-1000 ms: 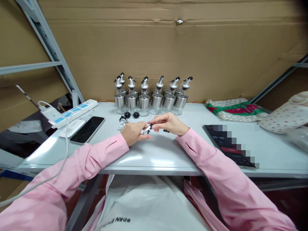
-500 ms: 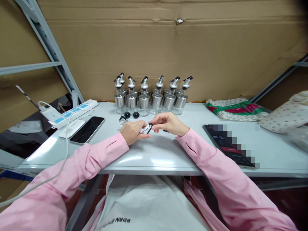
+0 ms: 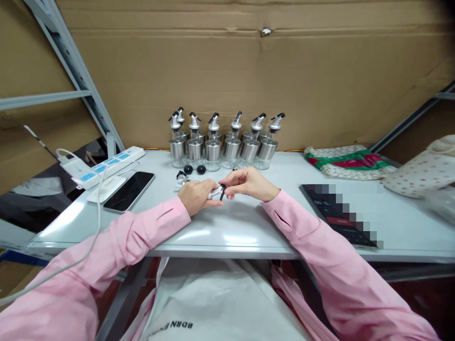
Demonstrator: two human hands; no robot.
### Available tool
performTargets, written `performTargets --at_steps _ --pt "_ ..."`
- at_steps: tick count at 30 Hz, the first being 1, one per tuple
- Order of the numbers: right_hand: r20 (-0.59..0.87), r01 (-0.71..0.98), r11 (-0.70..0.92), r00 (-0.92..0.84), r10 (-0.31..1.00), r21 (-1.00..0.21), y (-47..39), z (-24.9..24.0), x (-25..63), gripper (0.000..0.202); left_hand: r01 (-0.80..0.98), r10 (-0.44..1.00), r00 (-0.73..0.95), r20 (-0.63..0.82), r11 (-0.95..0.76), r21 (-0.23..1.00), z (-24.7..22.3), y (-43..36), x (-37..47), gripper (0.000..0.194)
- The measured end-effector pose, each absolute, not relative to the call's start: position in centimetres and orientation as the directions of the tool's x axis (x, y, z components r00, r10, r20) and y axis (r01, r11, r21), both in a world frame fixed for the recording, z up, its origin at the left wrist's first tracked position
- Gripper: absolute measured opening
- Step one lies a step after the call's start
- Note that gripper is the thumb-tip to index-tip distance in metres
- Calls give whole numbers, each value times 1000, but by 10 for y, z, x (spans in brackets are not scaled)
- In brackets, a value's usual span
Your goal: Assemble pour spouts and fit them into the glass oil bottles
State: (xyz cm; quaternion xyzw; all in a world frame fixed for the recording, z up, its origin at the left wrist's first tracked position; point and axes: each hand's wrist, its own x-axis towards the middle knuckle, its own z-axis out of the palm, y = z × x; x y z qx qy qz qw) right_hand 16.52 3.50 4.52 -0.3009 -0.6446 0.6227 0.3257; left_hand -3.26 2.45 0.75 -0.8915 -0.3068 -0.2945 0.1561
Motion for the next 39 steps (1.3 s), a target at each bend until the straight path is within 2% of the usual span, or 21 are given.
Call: performTargets --at_steps 5,15,22,25,32,39 --pt "36 -8 40 -625 780 -999 35 41 164 27 605 410 674 615 -784 -140 7 23 -33 54" --pt "41 -12 44 -645 763 -999 34 39 161 29 643 533 664 524 -765 -36 7 19 -34 65" --pt "80 -4 98 -613 786 -995 33 37 157 30 670 552 632 544 -742 -26 1 20 -33 66" --pt "87 6 114 -610 788 -993 32 38 157 29 660 550 641 535 -751 -18 -1 20 -33 60" --pt "-7 95 70 -634 773 -993 34 37 159 31 561 379 716 586 -812 -159 2 19 -31 56" --pt "35 96 118 -609 792 -988 33 37 159 32 601 409 702 583 -780 -176 2 18 -30 57"
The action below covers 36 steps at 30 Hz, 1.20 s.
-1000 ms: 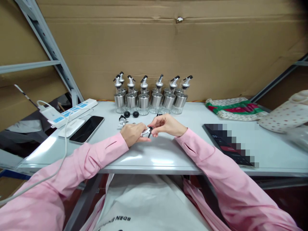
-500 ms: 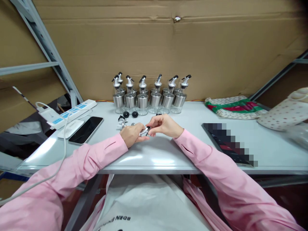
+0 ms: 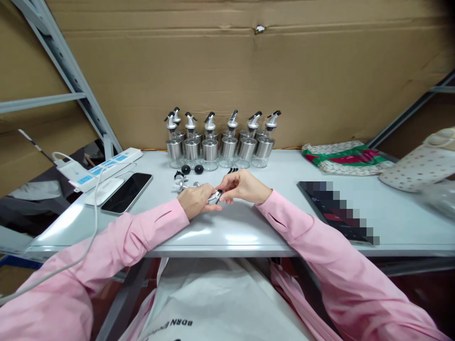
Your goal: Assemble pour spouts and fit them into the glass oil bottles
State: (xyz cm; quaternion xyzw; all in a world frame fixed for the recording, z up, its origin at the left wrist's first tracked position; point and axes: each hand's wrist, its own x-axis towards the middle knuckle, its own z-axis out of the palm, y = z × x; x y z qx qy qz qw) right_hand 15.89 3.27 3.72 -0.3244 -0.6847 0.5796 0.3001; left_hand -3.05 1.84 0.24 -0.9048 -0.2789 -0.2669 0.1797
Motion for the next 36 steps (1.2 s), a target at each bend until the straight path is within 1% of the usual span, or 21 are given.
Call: performTargets --at_steps 5,11,14,17,22,27,29,33,36 --pt "22 123 118 -598 801 -985 31 38 159 35 596 434 716 546 -787 -157 2 20 -31 56" --pt "-24 131 76 -632 775 -989 32 36 159 36 555 383 766 516 -799 -232 -5 22 -31 53" --pt "-34 134 66 -633 773 -989 33 36 159 36 542 362 774 520 -803 -248 -7 23 -30 47" --pt "-31 133 66 -625 780 -989 32 36 158 37 533 359 772 525 -816 -226 -7 24 -31 39" --pt "19 111 111 -618 786 -988 32 38 160 34 510 346 753 560 -844 -164 -5 25 -31 27" --pt "-16 136 105 -683 730 -985 34 43 169 34 536 440 760 478 -841 -78 -4 26 -30 17" --pt "-26 147 106 -695 718 -983 35 45 171 35 549 464 765 447 -833 -74 -4 27 -30 16" --pt "0 139 133 -694 719 -981 36 46 172 35 529 443 782 438 -844 -89 -2 30 -30 19" --pt "60 95 167 -673 737 -981 34 47 169 33 518 440 749 495 -855 -25 3 32 -31 22"
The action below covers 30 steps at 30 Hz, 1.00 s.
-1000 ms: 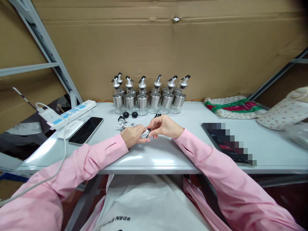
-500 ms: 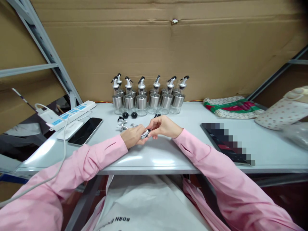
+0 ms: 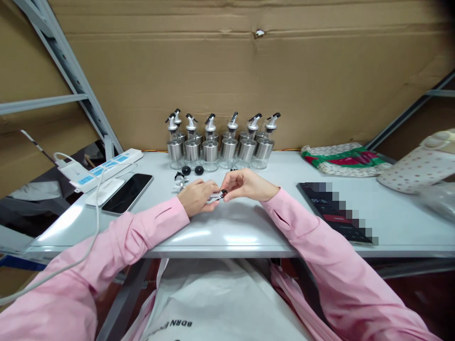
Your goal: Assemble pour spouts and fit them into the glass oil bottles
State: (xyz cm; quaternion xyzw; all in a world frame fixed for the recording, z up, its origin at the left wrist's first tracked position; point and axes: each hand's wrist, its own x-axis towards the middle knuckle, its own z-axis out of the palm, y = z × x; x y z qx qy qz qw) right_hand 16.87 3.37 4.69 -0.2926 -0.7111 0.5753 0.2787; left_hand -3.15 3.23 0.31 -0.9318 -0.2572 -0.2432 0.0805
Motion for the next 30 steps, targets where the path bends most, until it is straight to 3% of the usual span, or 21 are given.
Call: performTargets --at_steps 4,7,15,18,22,27,30 --pt "180 16 226 -550 815 -974 29 48 162 33 543 485 618 619 -832 109 11 32 -34 38" --pt "239 -23 262 -500 833 -965 27 47 158 34 547 493 586 643 -826 135 14 28 -34 37" --pt "211 -24 241 -574 791 -970 26 48 161 38 537 472 614 633 -837 104 13 28 -37 30" --pt "211 -24 245 -591 779 -969 25 49 160 34 505 477 562 676 -845 177 10 31 -37 39" --pt "305 -107 294 -529 792 -950 27 50 159 33 555 618 385 686 -748 363 9 31 -35 56" --pt "328 -126 311 -541 775 -942 29 51 160 32 651 644 391 658 -699 297 12 27 -33 53" --pt "299 -104 293 -555 776 -951 30 51 161 31 617 665 339 665 -691 377 11 25 -32 58"
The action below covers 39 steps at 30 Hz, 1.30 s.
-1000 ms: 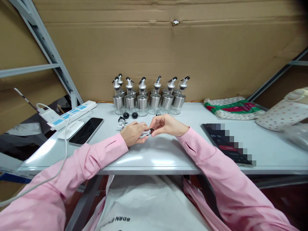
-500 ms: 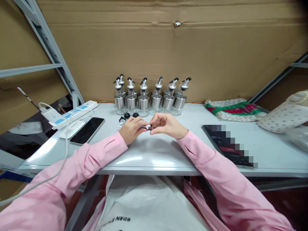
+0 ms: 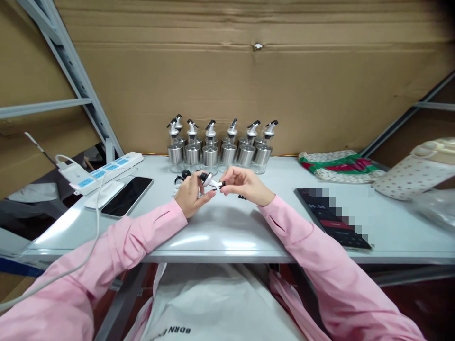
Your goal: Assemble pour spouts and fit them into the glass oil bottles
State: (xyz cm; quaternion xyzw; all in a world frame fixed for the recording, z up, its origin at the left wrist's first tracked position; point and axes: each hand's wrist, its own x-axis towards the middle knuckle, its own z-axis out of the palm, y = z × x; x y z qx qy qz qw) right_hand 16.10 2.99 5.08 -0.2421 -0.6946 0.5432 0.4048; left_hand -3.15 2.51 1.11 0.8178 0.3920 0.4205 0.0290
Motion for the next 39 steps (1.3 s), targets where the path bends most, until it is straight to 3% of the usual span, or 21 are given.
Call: performTargets --at_steps 7,10,13,18,23,25,26,28,30,32,36,39 --pt "282 -100 272 -539 794 -957 34 45 151 34 591 712 356 606 -674 444 12 21 -30 48" --pt "284 -77 291 -549 786 -954 31 40 141 37 603 671 333 663 -692 396 13 20 -30 43" --pt "309 -18 362 -562 767 -932 27 37 135 32 591 651 335 681 -708 386 12 20 -29 38" --pt "391 61 490 -521 759 -870 29 34 136 36 560 731 298 614 -654 508 13 18 -29 29" --pt "439 109 588 -559 703 -802 33 40 139 45 572 749 407 522 -655 494 11 15 -27 24" --pt "531 158 646 -444 722 -747 40 50 143 45 584 763 427 486 -643 495 7 13 -26 19" --pt "608 176 671 -307 733 -720 46 56 148 41 582 765 434 475 -641 500 6 12 -25 19" --pt "717 211 687 145 682 -695 67 68 163 28 558 756 466 459 -654 511 3 10 -24 21" --pt "664 226 666 529 529 -711 97 77 187 27 510 740 515 433 -671 538 0 8 -23 24" --pt "525 197 573 694 492 -796 129 82 216 34 467 734 547 403 -667 581 0 5 -22 27" --pt "390 98 435 645 658 -895 176 81 263 56 462 749 540 384 -645 608 1 1 -23 29" --pt "312 17 334 407 859 -942 192 76 276 70 470 754 540 374 -639 609 3 -1 -22 30"
